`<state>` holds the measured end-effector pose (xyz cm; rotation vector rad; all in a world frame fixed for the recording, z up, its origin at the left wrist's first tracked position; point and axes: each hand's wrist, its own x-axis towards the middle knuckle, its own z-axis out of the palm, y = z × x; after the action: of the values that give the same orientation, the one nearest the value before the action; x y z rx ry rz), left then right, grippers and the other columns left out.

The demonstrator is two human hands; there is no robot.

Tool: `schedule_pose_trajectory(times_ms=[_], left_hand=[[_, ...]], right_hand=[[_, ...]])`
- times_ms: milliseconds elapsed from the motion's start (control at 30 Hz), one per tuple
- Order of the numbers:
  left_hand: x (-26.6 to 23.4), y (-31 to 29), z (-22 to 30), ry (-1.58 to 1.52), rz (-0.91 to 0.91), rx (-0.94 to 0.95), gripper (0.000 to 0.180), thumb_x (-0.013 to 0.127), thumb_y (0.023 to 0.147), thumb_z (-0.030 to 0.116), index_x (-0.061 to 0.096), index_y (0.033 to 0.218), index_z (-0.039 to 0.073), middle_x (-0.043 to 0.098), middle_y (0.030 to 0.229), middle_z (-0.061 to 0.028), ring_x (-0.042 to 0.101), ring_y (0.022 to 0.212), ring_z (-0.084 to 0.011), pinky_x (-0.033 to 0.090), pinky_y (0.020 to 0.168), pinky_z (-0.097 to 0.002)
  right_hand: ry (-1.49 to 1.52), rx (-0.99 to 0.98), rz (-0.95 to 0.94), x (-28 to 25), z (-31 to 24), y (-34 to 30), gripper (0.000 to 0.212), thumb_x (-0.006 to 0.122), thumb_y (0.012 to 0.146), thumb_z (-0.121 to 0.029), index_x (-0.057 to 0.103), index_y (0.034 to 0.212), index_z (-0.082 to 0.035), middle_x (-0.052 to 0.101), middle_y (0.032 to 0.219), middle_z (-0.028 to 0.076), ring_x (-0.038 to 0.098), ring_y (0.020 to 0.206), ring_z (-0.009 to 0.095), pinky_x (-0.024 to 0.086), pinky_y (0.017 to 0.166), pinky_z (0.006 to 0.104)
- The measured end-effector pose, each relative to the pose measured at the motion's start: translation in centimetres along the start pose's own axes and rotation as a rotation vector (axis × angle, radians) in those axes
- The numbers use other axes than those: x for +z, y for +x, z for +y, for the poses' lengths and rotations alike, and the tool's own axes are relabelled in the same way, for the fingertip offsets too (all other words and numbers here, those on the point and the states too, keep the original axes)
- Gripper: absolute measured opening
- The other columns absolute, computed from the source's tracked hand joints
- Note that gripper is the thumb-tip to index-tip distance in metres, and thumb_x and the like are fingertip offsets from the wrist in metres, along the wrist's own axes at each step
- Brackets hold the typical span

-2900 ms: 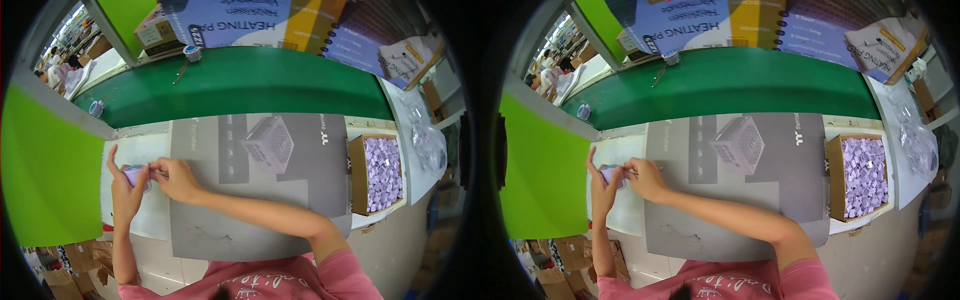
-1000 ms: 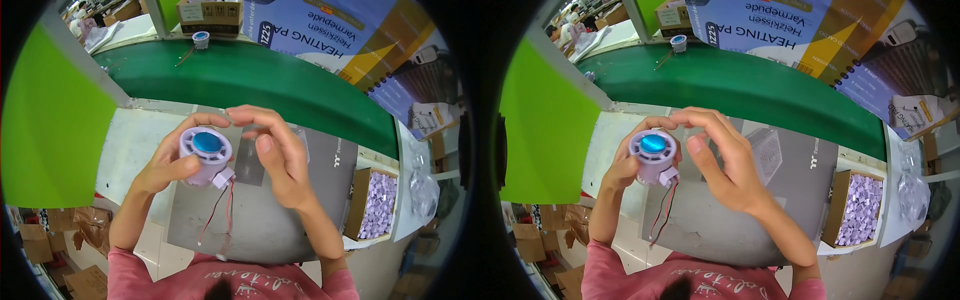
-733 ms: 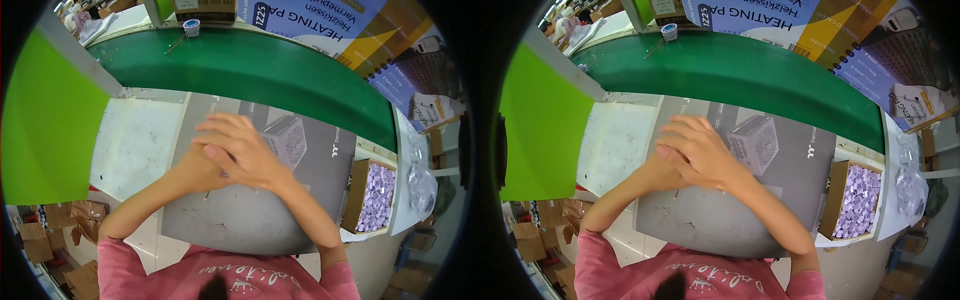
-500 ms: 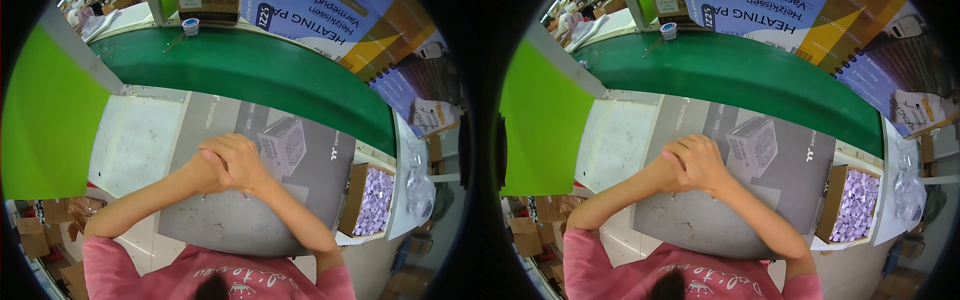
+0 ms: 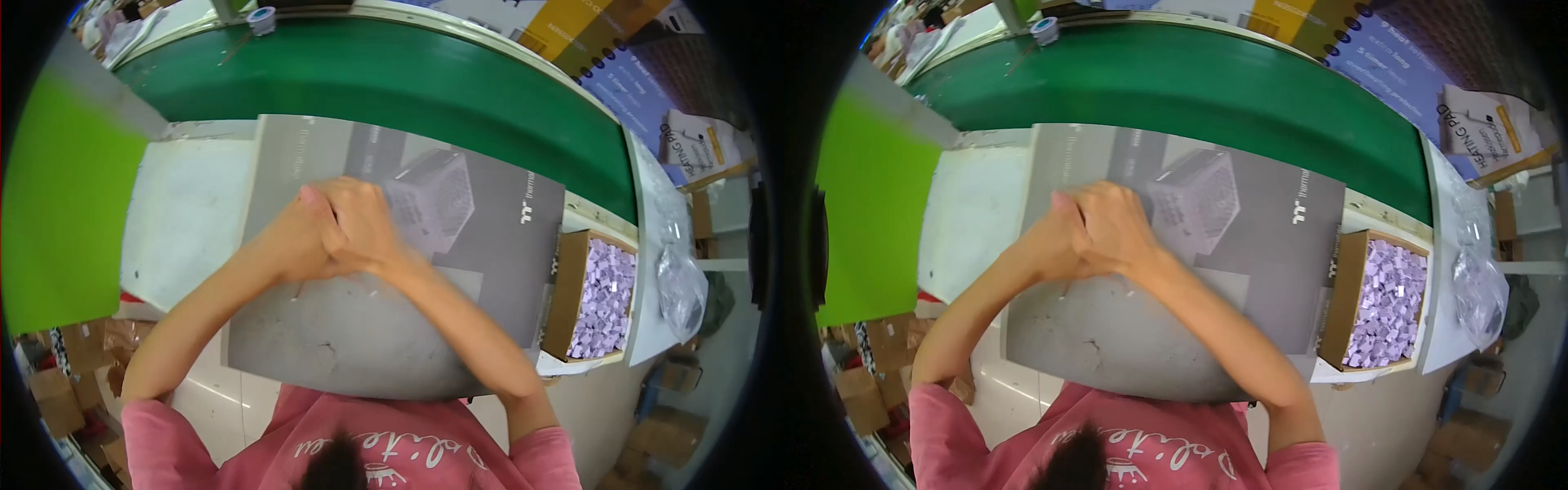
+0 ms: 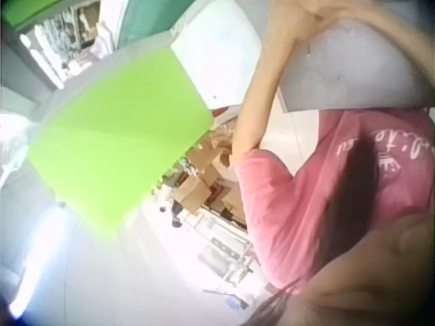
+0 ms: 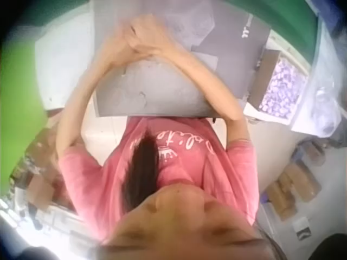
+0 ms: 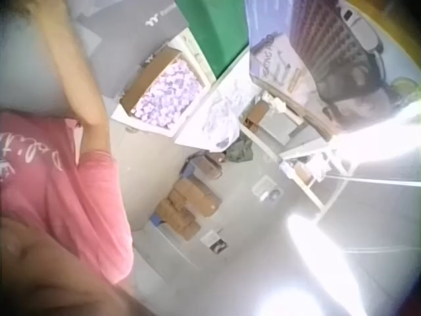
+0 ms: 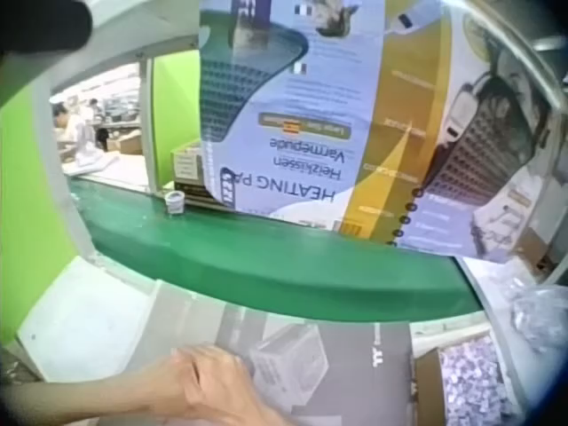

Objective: The person assembles small portable handheld fans by integrating fan casings, fan motors, circuit boards, wires, and plastic components. A wire-tucking tool is used to manage the wires during assembly.

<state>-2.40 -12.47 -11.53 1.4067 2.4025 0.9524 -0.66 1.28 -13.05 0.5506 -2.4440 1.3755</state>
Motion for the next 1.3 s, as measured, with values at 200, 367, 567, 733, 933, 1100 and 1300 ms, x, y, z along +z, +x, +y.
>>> schedule_pose_trajectory(times_ms=[200,367,567,733,933,1100,1300], left_hand=[[-6.7,-3.5,0.9,0.043,-0.037,-0.156,0.037,0.08,0.071,0.018,0.066,0.104,0.009,0.065,0.109,-0.0107,0.058,0.105,-0.0308,0.047,0.088,-0.042],[-10.3,-10.3,-8.6,0.432,0.065,-0.285,0.035,0.083,0.073,0.024,0.069,0.101,0.006,0.068,0.102,-0.0135,0.067,0.094,-0.0274,0.054,0.078,-0.0397],[-8.6,-9.5,-7.2,0.396,0.056,-0.185,0.039,0.083,0.072,0.026,0.068,0.103,0.007,0.067,0.105,-0.0129,0.065,0.097,-0.0282,0.052,0.081,-0.0401],[-7.6,-7.6,-6.8,0.351,0.063,-0.133,0.042,0.084,0.072,0.027,0.068,0.105,0.007,0.067,0.108,-0.0123,0.063,0.1,-0.0289,0.051,0.083,-0.0404],[-8.1,-7.4,-6.3,0.293,0.052,-0.103,0.045,0.084,0.071,0.028,0.067,0.107,0.008,0.066,0.111,-0.0117,0.061,0.103,-0.0297,0.049,0.086,-0.0407],[-8.7,-7.4,-5.6,0.293,-0.005,-0.074,0.048,0.084,0.07,0.029,0.066,0.109,0.009,0.065,0.113,-0.0111,0.06,0.106,-0.0304,0.048,0.089,-0.041],[-10.9,-9.4,-4.7,0.414,-0.007,-0.306,0.059,0.086,0.067,0.035,0.062,0.115,0.009,0.062,0.115,-0.0121,0.057,0.108,-0.0335,0.047,0.091,-0.0429]], right_hand=[[0.158,-0.231,0.026,2.2,-5.1,4.5,0.041,0.052,0.093,-0.037,0.066,0.078,-0.002,0.064,0.072,0.018,0.061,0.072,0.04,0.048,0.065,0.045],[0.156,-0.19,-0.173,8.4,-8.5,10.2,0.058,0.047,0.093,-0.053,0.067,0.073,-0.002,0.066,0.07,0.019,0.064,0.068,0.037,0.046,0.071,0.0478],[-0.012,-0.131,-0.28,14.2,-6.8,8.1,0.056,0.048,0.092,-0.051,0.067,0.073,-0.002,0.065,0.072,0.019,0.061,0.067,0.036,0.042,0.074,0.0449],[0.015,-0.206,-0.053,15.4,-5.7,6.7,0.046,0.055,0.089,-0.044,0.065,0.069,-0.004,0.063,0.068,0.014,0.056,0.061,0.032,0.039,0.069,0.0415],[0.102,-0.202,0.064,15.4,-5.4,6.7,0.033,0.061,0.082,-0.034,0.062,0.064,-0.006,0.061,0.064,0.012,0.054,0.058,0.031,0.037,0.066,0.0417],[0.163,-0.215,0.057,14.9,-5.1,7.3,0.032,0.061,0.081,-0.031,0.061,0.062,-0.006,0.06,0.062,0.011,0.054,0.058,0.034,0.037,0.062,0.0428],[0.5,-0.154,0.002,11.1,-3.4,9.3,0.034,0.061,0.089,-0.034,0.063,0.102,-0.003,0.062,0.105,0.017,0.057,0.1,0.033,0.043,0.087,0.0443]])
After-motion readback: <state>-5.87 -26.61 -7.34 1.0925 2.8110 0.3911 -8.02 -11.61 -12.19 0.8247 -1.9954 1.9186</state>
